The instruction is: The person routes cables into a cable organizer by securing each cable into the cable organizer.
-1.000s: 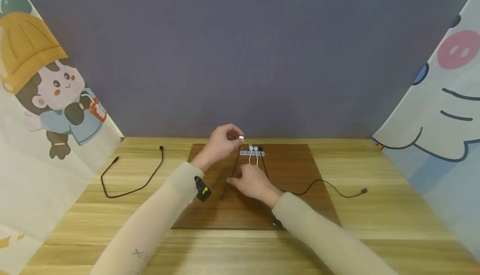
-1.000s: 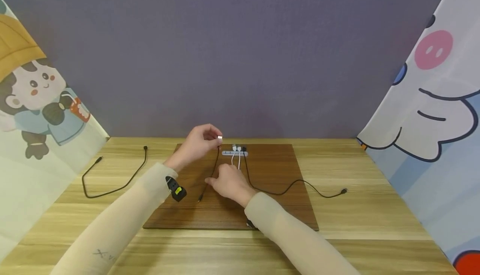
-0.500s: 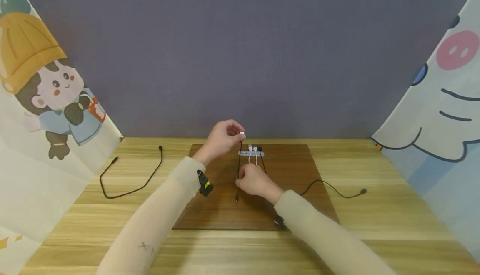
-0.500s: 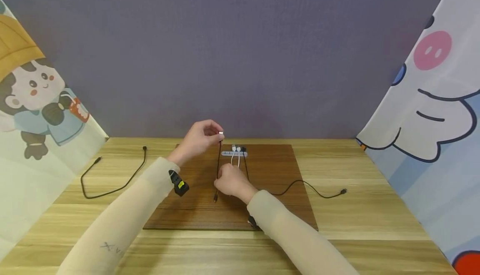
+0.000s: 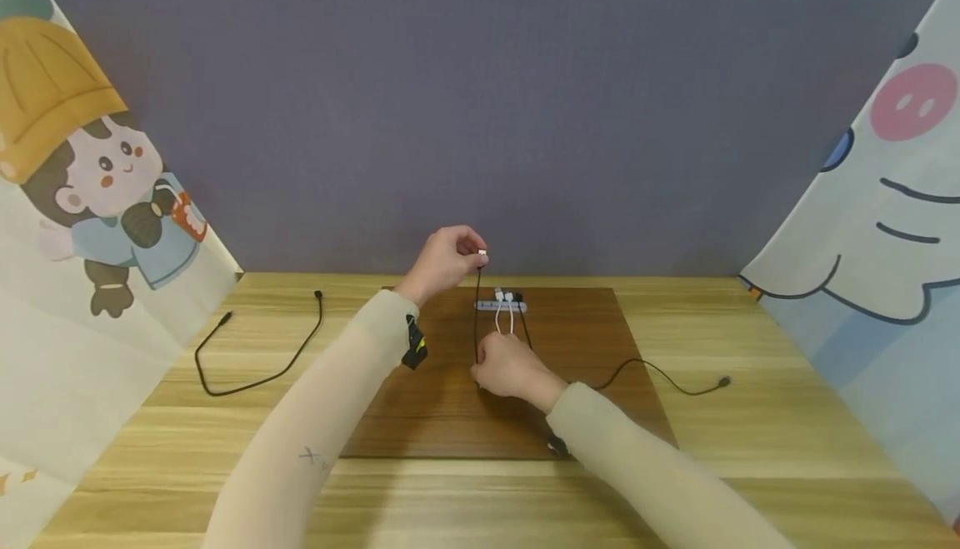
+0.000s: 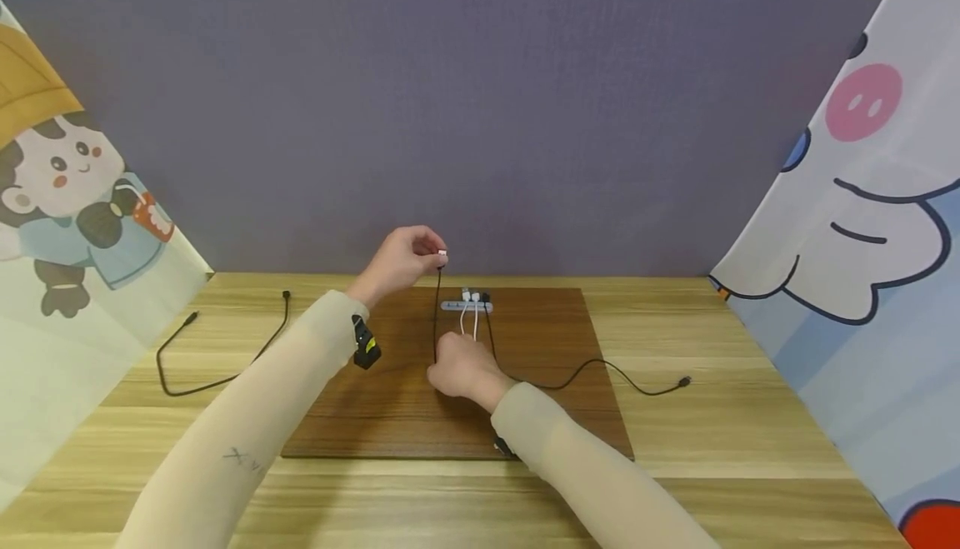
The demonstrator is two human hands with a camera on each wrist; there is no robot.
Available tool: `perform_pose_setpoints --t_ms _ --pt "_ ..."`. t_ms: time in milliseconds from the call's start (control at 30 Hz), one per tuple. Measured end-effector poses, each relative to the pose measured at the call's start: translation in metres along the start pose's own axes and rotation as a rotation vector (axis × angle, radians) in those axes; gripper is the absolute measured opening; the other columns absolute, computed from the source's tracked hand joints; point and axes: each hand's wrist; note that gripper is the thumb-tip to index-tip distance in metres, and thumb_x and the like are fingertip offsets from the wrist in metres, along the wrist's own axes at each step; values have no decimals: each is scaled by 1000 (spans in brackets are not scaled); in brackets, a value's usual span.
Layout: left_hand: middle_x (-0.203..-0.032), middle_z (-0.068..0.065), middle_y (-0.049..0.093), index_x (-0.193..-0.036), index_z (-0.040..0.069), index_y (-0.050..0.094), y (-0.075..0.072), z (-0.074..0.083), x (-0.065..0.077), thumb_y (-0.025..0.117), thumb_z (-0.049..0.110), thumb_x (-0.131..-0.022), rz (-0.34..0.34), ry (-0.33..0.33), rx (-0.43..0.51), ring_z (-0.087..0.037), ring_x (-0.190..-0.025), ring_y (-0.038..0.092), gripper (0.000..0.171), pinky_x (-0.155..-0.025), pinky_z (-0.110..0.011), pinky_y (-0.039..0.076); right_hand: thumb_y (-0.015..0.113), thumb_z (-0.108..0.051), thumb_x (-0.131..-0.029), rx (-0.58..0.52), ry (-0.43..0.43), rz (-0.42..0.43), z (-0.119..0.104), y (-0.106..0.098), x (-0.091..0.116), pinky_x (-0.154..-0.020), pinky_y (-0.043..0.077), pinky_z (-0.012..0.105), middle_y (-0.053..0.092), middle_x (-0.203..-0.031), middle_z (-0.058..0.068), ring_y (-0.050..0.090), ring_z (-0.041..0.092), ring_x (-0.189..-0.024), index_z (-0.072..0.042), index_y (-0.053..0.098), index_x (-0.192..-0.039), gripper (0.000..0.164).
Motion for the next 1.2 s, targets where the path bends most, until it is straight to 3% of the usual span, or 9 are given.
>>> perform_pose_setpoints --t_ms 267,567,900,1200 --pt "-98 -6 69 -106 4 69 12 -10 -12 71 11 -97 24 -24 -27 -21 -90 66 12 -76 -37 54 64 -14 -95 40 17 -16 5 -2 -3 -40 26 22 38 -47 -6 33 7 -41 -17 44 -56 44" --pt "-97 -8 68 -103 5 67 27 -26 -25 69 6 -96 33 -44 -81 -23 -88 65 7 -78 -37 53 63 -19 -94 148 68 -11 7 -5 -6 -45 35 29 47 -56 -1 42 12 -46 -13 54 -64 32" --pt "-98 -9 67 -103 6 67 42 -45 -30 68 7 -97 47 -111 -119 -25 -89 64 6 -75 -37 52 60 -18 -92 225 82 13 4 0 -4 -47 39 33 50 -61 3 46 16 -50 -13 56 -65 28" --pt "-95 -10 67 -98 3 68 53 -50 -34 72 2 -92 61 -135 -137 -25 -88 65 7 -75 -34 53 60 -18 -90 263 78 24 5 1 -4 -49 43 37 56 -66 5 51 20 -55 -12 60 -67 24"
Point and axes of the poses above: each hand's wrist, its own x-axis away from the middle knuckle, its own y-axis out of the palm, z = x × y
